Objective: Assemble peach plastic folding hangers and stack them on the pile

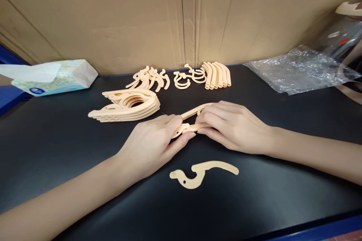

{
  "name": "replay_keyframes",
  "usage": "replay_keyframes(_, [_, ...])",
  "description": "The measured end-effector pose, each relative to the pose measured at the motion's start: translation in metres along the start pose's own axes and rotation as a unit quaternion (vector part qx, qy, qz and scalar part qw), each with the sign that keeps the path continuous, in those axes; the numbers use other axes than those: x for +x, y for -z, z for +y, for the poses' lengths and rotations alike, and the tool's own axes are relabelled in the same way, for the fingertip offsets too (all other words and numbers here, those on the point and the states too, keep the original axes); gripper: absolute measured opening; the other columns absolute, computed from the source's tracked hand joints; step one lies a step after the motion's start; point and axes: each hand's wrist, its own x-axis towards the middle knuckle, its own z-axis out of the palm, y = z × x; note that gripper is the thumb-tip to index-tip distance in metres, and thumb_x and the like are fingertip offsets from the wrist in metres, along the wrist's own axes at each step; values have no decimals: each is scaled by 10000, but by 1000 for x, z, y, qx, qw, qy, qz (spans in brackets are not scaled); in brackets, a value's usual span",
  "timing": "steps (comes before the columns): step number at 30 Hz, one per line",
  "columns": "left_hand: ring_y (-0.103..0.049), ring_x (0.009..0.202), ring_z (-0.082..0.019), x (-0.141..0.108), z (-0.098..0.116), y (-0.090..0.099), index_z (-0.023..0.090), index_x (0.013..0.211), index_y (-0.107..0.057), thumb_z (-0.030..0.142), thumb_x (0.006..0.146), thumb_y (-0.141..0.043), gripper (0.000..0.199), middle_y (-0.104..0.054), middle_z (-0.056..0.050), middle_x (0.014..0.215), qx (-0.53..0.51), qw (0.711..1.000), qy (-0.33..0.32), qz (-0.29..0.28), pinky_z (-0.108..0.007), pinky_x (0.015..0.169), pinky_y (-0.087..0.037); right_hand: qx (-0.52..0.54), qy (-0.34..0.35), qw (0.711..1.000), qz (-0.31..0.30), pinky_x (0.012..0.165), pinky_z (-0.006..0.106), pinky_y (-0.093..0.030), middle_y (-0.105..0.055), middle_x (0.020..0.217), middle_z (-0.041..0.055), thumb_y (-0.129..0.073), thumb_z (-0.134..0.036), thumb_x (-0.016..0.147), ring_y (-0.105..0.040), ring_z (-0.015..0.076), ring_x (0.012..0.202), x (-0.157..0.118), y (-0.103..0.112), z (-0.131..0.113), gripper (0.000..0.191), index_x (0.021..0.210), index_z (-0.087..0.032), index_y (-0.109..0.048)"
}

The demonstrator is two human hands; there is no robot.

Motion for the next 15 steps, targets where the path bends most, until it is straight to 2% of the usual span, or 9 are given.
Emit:
replay_keyframes(6, [-351, 418, -97, -2, 1, -2, 228, 782, -318, 326, 1025, -355, 265, -378, 80, 604, -42, 999, 19, 14, -223, 433, -232, 7, 6, 1000, 22, 722, 291, -464, -679, 864, 54, -449, -244, 1011, -611, 176, 781, 0, 0, 1, 216, 906, -133, -601])
replay_keyframes(9, [-384, 439, -97, -3, 2, -1, 228, 813, -325, 255, 1021, -328, 210, -400, 78, 624, -77, 997, 7, 3, -216, 447, -264, 9, 7, 999, 31, 687, 275, -456, -668, 838, 46, -441, -235, 1015, -609, 164, 745, -1, -1, 1, 202, 911, -138, -585])
replay_keyframes(15, [-414, 477, -106, -3, 2, 0, 228, 829, -345, 261, 1034, -323, 209, -415, 70, 650, -78, 997, 14, 1, -218, 471, -298, 13, -11, 1000, 21, 626, 264, -446, -670, 868, 35, -428, -240, 1022, -632, 160, 754, -3, -2, 1, 179, 948, -149, -564])
